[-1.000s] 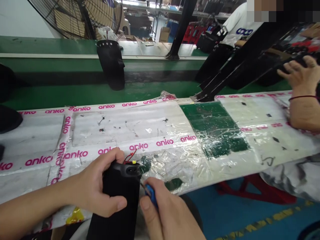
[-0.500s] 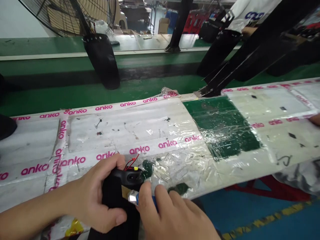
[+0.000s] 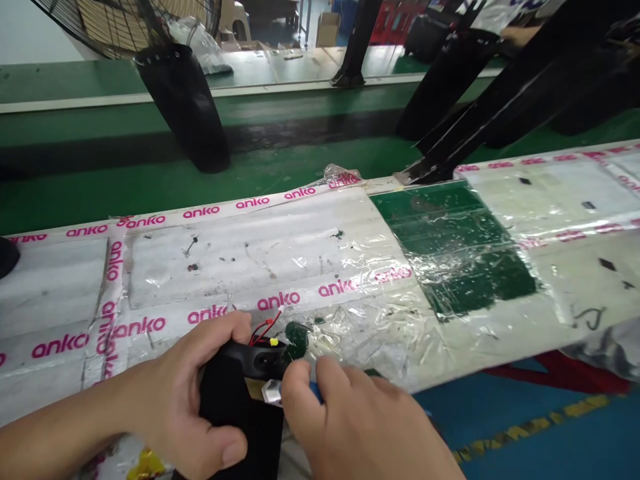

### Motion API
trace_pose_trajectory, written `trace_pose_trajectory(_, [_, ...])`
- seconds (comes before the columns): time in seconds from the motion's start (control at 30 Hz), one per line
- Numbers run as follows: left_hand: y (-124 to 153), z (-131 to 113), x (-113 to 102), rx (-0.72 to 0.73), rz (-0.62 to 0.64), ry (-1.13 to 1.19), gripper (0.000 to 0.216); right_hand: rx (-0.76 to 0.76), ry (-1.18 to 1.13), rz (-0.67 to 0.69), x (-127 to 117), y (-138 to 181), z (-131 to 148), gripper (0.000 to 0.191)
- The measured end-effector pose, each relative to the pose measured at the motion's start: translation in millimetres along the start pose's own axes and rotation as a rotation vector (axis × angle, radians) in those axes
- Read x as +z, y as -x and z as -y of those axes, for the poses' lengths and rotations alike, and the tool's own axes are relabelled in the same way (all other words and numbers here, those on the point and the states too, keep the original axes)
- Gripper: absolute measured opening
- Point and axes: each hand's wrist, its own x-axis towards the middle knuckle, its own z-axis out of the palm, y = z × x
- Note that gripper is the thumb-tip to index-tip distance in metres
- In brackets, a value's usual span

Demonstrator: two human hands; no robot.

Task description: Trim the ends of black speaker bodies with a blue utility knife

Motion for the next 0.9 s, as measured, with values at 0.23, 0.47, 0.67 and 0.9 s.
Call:
trace_pose_trajectory(0.23, [-2.3, -4.8, -0.8, -0.008, 0.015, -0.006, 0.054, 0.019, -0.213, 0.166, -0.7, -12.1, -3.2, 0.03])
trace_pose_trajectory(0.47, [-1.4, -0.4, -3.1, 0.048, 0.004, -0.049, 0.055, -0.024, -0.047, -0.036, -12.0, 0.9, -0.1, 0.028])
trace_pose_trajectory(0.67, [-2.9, 0.8, -4.7, 0.051, 0.015, -0.067, 0.055, -0.028, 0.03, -0.046, -11.9, 2.0, 6.4, 0.032])
trace_pose_trajectory(0.9, [-2.4, -0.2, -5.7, 0.053, 0.018, -0.081, 0.053, -0.017, 0.03, -0.018, -8.2, -2.7, 8.6, 0.028])
